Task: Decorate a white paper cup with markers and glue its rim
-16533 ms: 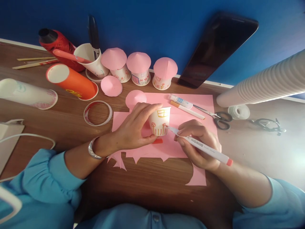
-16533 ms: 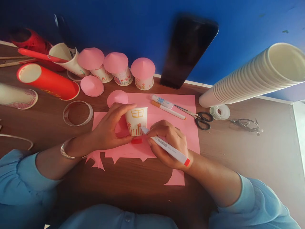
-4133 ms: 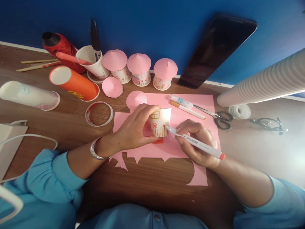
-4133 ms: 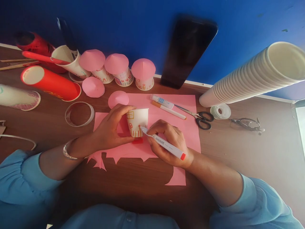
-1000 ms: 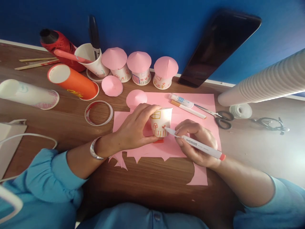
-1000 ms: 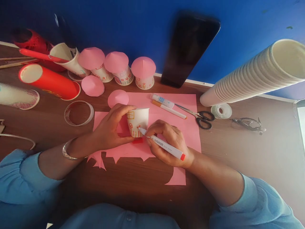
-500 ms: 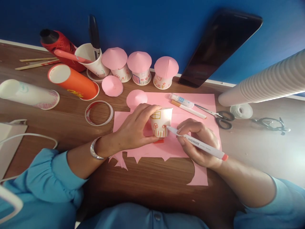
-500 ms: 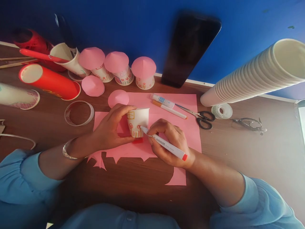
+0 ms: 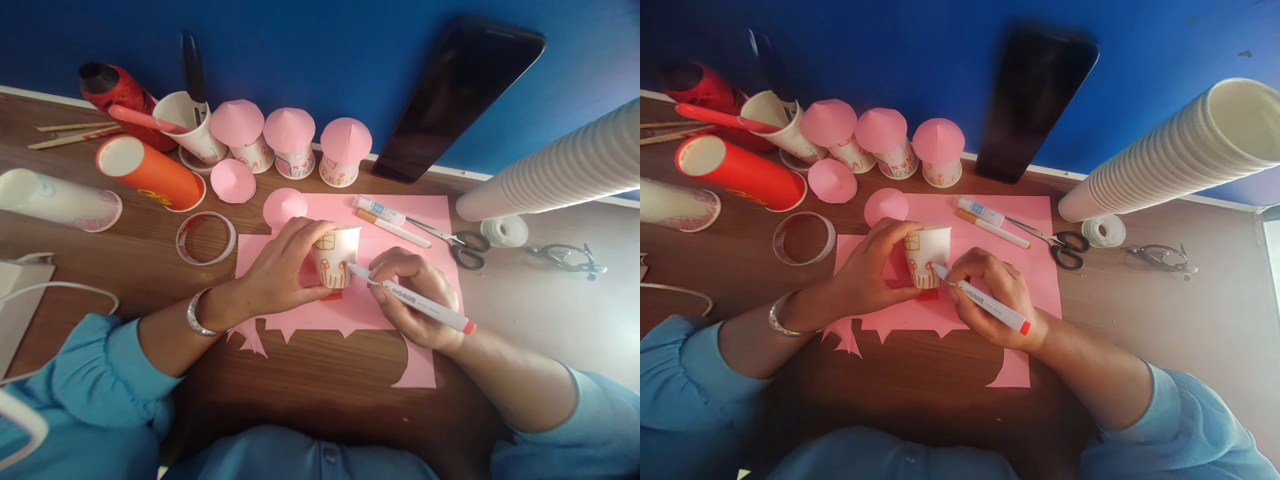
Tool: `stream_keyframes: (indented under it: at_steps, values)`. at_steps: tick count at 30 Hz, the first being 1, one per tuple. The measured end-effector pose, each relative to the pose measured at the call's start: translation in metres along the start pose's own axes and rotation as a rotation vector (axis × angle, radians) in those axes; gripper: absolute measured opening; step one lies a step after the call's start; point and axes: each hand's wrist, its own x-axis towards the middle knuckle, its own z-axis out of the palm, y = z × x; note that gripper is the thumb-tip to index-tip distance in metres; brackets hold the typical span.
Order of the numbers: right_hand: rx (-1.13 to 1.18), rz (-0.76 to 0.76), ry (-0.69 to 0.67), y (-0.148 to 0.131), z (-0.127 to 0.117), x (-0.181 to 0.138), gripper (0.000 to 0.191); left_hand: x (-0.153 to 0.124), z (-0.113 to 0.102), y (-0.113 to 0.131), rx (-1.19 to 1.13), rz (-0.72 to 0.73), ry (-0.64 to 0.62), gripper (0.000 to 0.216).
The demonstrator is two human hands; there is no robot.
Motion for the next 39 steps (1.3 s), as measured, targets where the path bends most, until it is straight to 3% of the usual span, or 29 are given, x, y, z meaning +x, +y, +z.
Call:
stream_keyframes:
  at_steps: [39]
  values:
    - [-0.07, -0.02, -0.001, -0.0004, -0.0006, -0.0003, 0.017, -0.002, 0.0035, -0.0064, 0.018, 0.06, 0.063, 0.091]
